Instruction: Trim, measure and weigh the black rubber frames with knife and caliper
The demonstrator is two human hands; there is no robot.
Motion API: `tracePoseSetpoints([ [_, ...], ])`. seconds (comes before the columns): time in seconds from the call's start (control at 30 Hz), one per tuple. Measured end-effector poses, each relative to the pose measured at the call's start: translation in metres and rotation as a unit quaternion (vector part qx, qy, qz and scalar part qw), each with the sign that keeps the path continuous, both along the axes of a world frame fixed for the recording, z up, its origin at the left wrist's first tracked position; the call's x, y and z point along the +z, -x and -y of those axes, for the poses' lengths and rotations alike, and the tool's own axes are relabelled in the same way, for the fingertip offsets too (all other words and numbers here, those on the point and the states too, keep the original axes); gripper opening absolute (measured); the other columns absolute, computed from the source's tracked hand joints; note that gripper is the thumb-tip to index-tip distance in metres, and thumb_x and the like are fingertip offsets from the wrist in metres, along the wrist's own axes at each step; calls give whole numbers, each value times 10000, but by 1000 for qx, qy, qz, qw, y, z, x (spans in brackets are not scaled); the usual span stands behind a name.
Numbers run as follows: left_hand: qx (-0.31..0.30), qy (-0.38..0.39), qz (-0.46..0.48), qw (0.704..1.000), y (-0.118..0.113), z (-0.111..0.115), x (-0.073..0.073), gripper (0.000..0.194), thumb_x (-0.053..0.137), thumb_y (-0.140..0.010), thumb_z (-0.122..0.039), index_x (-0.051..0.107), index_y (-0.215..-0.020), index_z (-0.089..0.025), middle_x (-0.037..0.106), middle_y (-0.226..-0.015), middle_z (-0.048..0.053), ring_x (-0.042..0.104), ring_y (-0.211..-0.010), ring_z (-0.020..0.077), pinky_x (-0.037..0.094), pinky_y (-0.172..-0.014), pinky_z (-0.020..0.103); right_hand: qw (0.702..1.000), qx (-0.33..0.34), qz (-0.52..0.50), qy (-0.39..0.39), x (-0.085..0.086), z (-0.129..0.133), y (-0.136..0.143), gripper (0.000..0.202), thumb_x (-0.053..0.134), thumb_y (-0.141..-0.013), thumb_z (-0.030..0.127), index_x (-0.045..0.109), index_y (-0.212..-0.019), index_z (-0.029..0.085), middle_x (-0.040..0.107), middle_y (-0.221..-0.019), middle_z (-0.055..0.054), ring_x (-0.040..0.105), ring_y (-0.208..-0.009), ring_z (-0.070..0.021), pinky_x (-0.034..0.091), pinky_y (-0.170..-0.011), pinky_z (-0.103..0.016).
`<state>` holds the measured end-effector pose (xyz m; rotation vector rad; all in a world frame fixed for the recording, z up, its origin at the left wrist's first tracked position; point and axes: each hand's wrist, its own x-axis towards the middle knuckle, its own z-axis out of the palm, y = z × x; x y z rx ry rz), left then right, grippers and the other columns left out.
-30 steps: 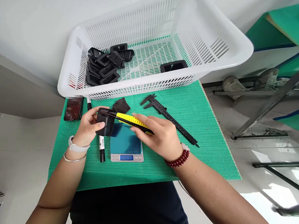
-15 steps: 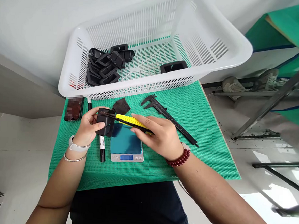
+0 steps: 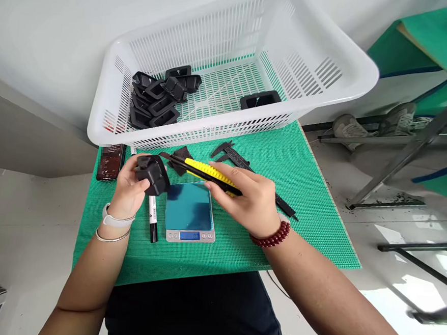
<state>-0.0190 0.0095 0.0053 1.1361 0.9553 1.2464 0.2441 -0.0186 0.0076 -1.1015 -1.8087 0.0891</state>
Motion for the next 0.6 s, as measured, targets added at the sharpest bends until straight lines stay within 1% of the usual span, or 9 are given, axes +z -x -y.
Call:
tracePoseSetpoints([
  [0.07, 35, -26, 45, 998, 0, -2, 0, 560, 903, -584, -321, 627, -1071, -292, 697, -1001, 5, 705, -974, 217, 597, -833, 356, 1000, -18, -10, 16, 0, 0, 0, 245, 714, -857, 300, 712, -1096, 244, 787, -883, -21, 735, -655, -168, 602, -581, -249],
  [0.13, 57, -48, 76, 994, 1, -3, 2, 511, 892, -608, -301, 620, -1040, -310, 688, -1028, -9, 664, -1114, 230, 554, -962, 407, 998, -37, -18, 45, 1, 0, 0, 219, 699, -863, 308, 724, -1073, 252, 790, -922, -18, 744, -679, -179, 611, -611, -264],
  [0.2, 69, -58, 92, 992, 3, -4, 4, 471, 879, -629, -290, 627, -1026, -312, 684, -1053, -11, 635, -1160, 219, 519, -1022, 419, 996, -38, -22, 74, 1, -1, 0, 210, 691, -864, 313, 731, -1059, 247, 790, -937, -18, 750, -701, -187, 614, -635, -273],
  [0.27, 81, -54, 100, 990, 4, -5, 6, 460, 871, -632, -283, 637, -1026, -315, 684, -1069, -7, 639, -1123, 203, 522, -1015, 410, 995, -12, -21, 93, 2, -1, 0, 216, 696, -859, 319, 733, -1056, 238, 791, -931, -18, 750, -703, -185, 613, -641, -268],
  [0.4, 96, -39, 106, 989, 5, -4, 6, 462, 866, -626, -286, 653, -1034, -336, 687, -1052, -11, 649, -1049, 183, 550, -971, 386, 994, 43, -20, 101, 2, -2, 1, 223, 707, -853, 303, 728, -1059, 220, 790, -942, -21, 751, -724, -173, 608, -649, -248],
  [0.5, 95, -41, 100, 990, 3, -3, 4, 489, 877, -617, -307, 660, -1054, -350, 684, -1053, -14, 650, -1028, 175, 548, -984, 383, 992, 50, -23, 113, 2, -2, 1, 209, 707, -853, 288, 730, -1045, 208, 790, -937, -24, 749, -727, -170, 600, -638, -240],
  [0.6, 83, -47, 76, 993, 1, -3, 3, 502, 873, -632, -359, 655, -1084, -357, 673, -1071, -4, 651, -1021, 179, 553, -978, 393, 990, 46, -30, 129, 3, -2, 1, 198, 703, -856, 288, 733, -1038, 215, 790, -901, -13, 737, -684, -159, 589, -606, -234],
])
